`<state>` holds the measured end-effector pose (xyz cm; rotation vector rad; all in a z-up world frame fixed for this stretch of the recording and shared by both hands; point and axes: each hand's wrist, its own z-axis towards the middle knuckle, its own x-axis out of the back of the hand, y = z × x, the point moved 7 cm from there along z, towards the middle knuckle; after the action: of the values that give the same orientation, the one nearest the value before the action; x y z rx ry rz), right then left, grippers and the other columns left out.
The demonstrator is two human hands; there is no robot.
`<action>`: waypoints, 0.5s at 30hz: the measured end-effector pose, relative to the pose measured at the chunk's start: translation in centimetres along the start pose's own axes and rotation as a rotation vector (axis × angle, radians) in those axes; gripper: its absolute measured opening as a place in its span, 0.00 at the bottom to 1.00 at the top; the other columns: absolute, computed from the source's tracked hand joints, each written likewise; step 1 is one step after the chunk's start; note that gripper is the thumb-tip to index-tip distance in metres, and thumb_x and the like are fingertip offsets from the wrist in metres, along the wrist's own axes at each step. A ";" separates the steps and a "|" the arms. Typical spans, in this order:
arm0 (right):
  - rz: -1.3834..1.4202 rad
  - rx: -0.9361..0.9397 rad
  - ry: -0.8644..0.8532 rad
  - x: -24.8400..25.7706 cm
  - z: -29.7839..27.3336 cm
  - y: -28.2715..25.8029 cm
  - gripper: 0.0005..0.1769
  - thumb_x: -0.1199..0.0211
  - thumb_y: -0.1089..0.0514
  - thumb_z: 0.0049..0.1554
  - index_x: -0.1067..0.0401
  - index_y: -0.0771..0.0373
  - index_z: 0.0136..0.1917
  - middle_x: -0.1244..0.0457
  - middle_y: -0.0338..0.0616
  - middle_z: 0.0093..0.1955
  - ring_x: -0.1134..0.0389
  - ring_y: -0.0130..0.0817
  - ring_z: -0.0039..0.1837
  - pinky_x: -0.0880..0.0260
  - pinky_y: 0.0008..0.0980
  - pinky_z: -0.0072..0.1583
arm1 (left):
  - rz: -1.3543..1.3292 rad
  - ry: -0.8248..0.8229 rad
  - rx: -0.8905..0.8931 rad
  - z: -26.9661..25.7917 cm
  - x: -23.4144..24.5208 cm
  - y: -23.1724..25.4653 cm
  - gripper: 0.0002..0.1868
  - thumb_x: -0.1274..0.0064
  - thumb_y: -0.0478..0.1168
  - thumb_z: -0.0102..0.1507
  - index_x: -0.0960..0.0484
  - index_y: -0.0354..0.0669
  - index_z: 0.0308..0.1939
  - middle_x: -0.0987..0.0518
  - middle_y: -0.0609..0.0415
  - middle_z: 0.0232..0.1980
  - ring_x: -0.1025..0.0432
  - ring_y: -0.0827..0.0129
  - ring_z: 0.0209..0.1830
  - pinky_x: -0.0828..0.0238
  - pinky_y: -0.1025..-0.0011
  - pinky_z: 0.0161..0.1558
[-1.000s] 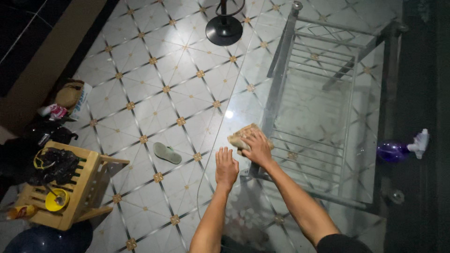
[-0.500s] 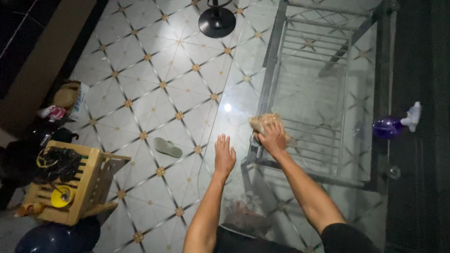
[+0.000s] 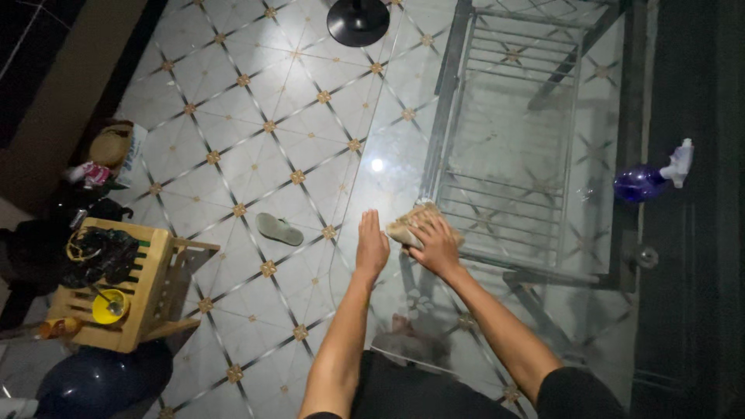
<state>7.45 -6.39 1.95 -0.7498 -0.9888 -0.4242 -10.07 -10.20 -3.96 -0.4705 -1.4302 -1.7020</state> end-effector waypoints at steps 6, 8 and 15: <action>-0.094 -0.136 -0.005 0.9 -3.0 2.1 0.35 0.29 0.45 0.47 0.27 0.58 0.66 0.38 0.48 0.71 0.46 0.50 0.78 0.50 0.55 0.76 | 0.158 -0.023 -0.110 -4.1 2.2 2.3 0.30 0.55 0.38 0.69 0.39 0.28 0.74 0.38 0.33 0.77 0.48 0.45 0.81 0.55 0.53 0.78; -0.144 -0.253 0.019 -0.1 -2.2 3.6 0.34 0.30 0.45 0.51 0.29 0.59 0.68 0.40 0.51 0.73 0.47 0.52 0.80 0.50 0.55 0.77 | 0.221 -0.039 -0.093 -4.6 2.8 2.4 0.31 0.53 0.41 0.68 0.37 0.30 0.73 0.38 0.34 0.76 0.48 0.46 0.80 0.55 0.51 0.78; -0.120 -0.258 0.094 -2.2 3.3 4.2 0.42 0.30 0.40 0.52 0.34 0.62 0.74 0.44 0.60 0.76 0.52 0.63 0.81 0.56 0.59 0.76 | 0.317 0.032 0.016 -6.1 5.5 2.2 0.34 0.50 0.49 0.66 0.35 0.30 0.70 0.36 0.36 0.73 0.48 0.46 0.79 0.56 0.43 0.76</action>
<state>7.11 -1.17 -0.40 -0.8959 -0.9029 -0.6949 -10.15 -17.88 -0.29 -0.6229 -1.2691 -1.4367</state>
